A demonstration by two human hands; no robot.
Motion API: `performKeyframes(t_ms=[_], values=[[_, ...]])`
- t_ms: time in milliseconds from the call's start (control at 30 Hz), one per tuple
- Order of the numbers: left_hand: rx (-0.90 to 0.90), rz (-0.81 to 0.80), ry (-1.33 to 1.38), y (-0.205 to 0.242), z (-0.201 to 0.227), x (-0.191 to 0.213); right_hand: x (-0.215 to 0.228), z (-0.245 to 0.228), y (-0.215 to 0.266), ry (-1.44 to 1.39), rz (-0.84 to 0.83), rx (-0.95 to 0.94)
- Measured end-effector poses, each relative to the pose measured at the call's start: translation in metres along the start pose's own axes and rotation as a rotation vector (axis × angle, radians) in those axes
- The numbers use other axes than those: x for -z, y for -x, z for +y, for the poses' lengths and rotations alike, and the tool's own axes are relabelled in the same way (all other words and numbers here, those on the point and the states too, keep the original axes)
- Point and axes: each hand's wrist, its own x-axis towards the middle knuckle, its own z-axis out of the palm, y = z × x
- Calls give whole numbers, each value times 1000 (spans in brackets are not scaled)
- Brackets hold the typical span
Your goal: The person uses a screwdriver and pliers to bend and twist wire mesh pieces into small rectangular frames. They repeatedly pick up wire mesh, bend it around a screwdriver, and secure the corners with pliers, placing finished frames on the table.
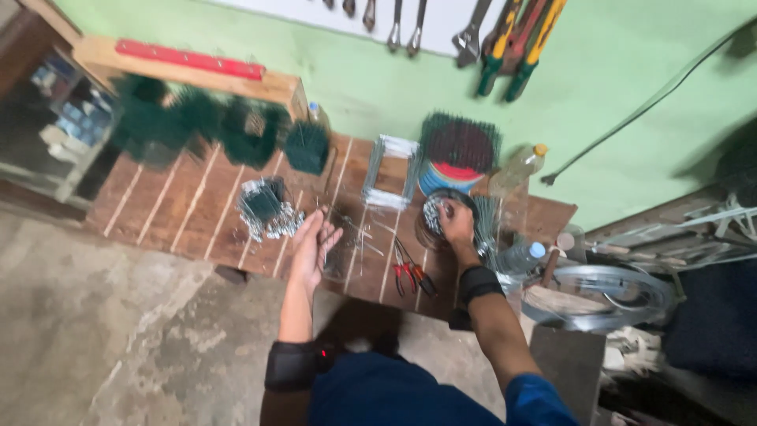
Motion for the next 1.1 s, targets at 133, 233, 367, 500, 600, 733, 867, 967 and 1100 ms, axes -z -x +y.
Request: performKeyframes(t_ms=[133,233,367,500,600,733,867,967,1100], values=[[11,-47,39,-14,1,22,11,-21,-2,29,-76,-233],[48,1,44,-24,21,35,1,-11,-3,42,-38,-184],[-5,-32,84,-41,43,64,11,-19,7,133,-40,-224],[-24,14,82,-44,90,71,-41,85,23,-293,217,-341],[-105,-46,137,-62,100,97,-10,-7,29,-611,352,-580],[-58,-37,168,-74,113,114,-14,-54,35,-444,390,-368],[-59,-132,97,-81,125,114,-5,-151,17,-514,369,-320],[-38,-240,-68,-58,148,88,-3,-230,8,-622,360,-231],[-39,-403,-268,-33,163,61,-4,-339,1,-776,311,-174]])
